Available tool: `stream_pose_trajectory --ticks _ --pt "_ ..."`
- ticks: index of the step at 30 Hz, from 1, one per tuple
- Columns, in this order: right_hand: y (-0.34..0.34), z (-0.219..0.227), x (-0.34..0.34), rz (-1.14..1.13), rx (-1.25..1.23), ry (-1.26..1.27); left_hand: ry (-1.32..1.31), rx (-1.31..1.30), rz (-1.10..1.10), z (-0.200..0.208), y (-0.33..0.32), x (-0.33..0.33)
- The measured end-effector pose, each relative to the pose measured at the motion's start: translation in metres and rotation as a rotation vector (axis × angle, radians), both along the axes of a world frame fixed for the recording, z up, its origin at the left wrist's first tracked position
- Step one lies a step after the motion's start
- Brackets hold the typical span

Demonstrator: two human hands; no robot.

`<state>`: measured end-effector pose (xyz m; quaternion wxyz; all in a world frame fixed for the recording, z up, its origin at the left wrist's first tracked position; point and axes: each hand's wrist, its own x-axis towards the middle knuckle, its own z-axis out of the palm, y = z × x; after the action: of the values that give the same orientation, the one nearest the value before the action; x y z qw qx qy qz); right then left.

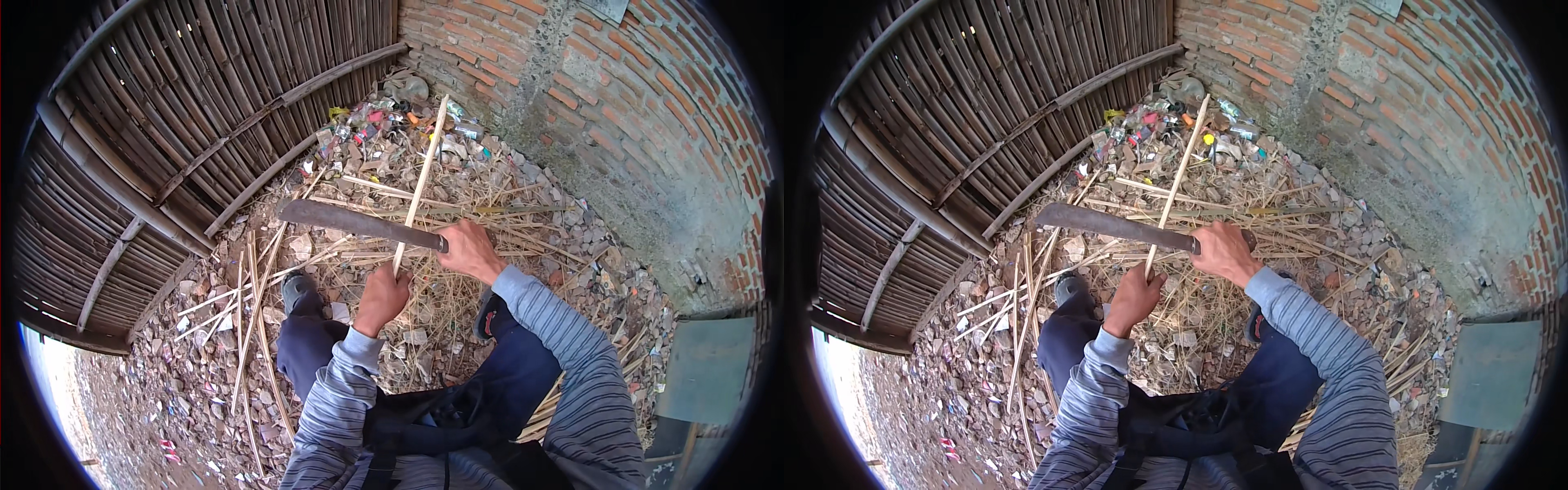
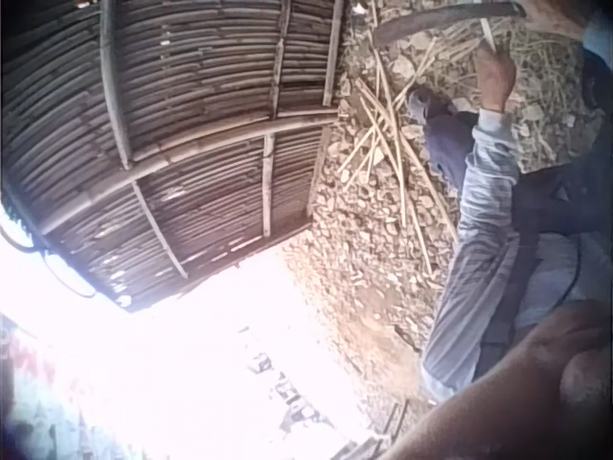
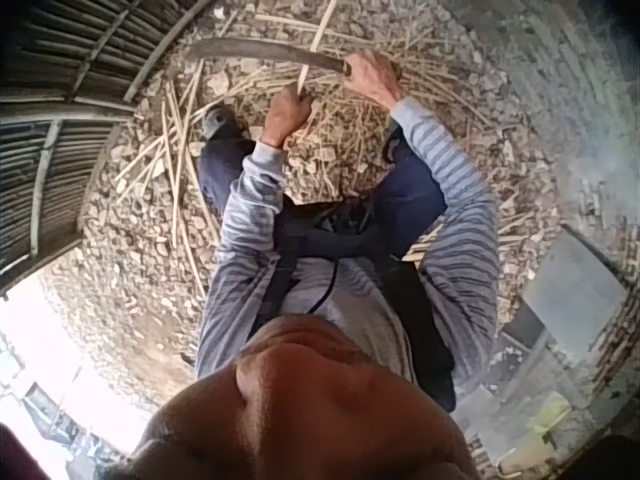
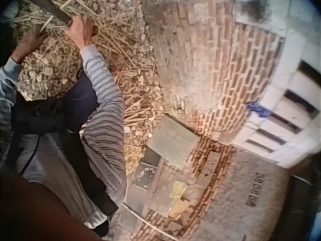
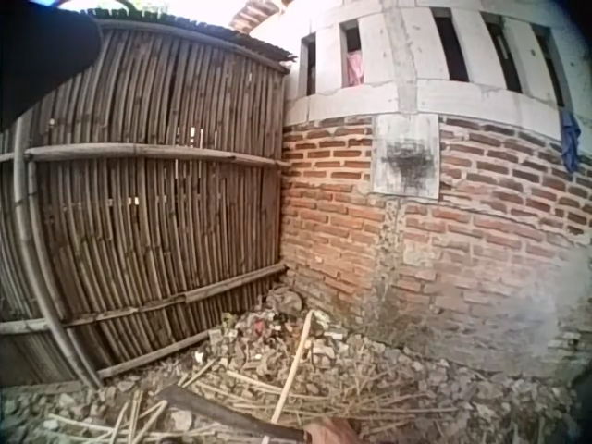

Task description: The person holds and shaves bamboo strips using a large knife.

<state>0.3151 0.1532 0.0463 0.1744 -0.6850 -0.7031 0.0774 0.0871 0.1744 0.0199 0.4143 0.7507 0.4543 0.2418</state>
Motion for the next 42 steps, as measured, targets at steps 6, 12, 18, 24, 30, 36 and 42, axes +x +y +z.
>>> stream_pose_trajectory --ticks 6,12,18,24,30,36,42 --pt "-0.011 -0.001 -0.017 0.109 0.029 -0.028 0.033 0.006 -0.019 -0.007 -0.002 -0.005" --pt "0.013 -0.011 0.04 -0.093 0.04 -0.012 0.073 0.053 -0.03 -0.005 -0.01 -0.001" --pt "0.0 0.001 0.024 -0.055 0.003 0.053 0.061 0.029 -0.034 -0.006 -0.014 -0.005" --pt "-0.001 -0.001 0.023 0.057 0.072 -0.05 0.081 0.06 -0.046 -0.008 -0.019 -0.008" --pt "0.008 0.0 0.093 -0.284 0.165 -0.058 0.154 0.208 -0.082 0.004 -0.046 -0.009" --pt "-0.011 0.006 0.078 -0.195 0.108 0.044 0.133 0.223 -0.07 0.004 -0.055 -0.013" --pt "-0.033 0.019 0.061 0.064 0.207 -0.044 0.153 0.318 -0.093 0.014 -0.073 -0.018"
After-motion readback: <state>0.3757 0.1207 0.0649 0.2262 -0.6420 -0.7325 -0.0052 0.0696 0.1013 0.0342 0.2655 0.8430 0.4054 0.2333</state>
